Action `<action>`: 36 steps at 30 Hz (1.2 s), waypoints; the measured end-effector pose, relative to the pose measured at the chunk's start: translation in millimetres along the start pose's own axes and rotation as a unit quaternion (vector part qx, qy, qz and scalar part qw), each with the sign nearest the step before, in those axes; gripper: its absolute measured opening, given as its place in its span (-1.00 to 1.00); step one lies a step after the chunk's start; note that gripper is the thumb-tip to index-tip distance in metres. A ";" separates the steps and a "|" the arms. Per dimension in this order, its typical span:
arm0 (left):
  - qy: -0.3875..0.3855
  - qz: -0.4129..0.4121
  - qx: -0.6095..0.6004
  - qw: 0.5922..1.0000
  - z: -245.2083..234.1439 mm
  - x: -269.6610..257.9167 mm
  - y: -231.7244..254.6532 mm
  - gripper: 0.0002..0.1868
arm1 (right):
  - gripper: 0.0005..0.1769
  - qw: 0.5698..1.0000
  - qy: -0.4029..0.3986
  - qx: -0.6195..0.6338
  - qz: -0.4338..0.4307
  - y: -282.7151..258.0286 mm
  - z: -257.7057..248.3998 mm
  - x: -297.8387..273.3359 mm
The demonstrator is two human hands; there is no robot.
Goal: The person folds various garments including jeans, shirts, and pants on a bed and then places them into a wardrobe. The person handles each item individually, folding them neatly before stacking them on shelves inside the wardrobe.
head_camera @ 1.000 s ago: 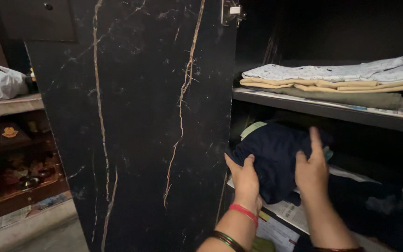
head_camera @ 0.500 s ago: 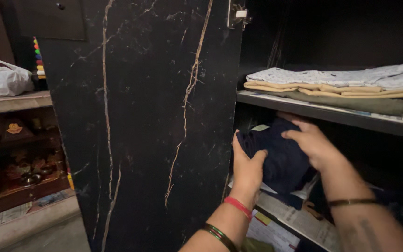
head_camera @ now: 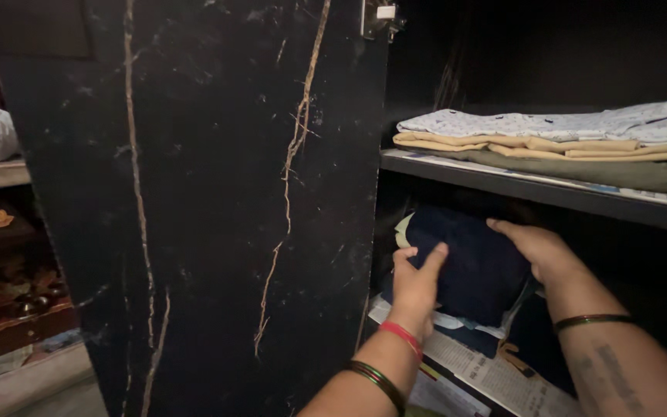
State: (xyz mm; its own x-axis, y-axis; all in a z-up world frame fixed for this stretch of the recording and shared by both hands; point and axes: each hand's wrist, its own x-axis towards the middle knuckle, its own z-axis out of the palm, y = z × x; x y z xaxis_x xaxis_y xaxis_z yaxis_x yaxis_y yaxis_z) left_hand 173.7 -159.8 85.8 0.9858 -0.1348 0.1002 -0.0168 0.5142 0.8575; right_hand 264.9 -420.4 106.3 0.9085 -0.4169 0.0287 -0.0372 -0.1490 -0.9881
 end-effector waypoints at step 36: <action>-0.285 0.000 0.173 0.943 4.2 83.5 40.1 -0.42 | -0.31 0.967 0.109 -0.072 -0.220 -13.3 25.4 -129.0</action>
State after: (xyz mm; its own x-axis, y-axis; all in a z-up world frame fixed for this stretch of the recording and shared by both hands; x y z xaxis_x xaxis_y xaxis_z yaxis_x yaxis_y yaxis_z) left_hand 254.6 -153.9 130.7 0.7381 -0.6180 0.2709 -0.1680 0.2206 0.9608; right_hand 158.7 -341.9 111.9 0.7403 -0.4618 0.4885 0.2618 -0.4713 -0.8422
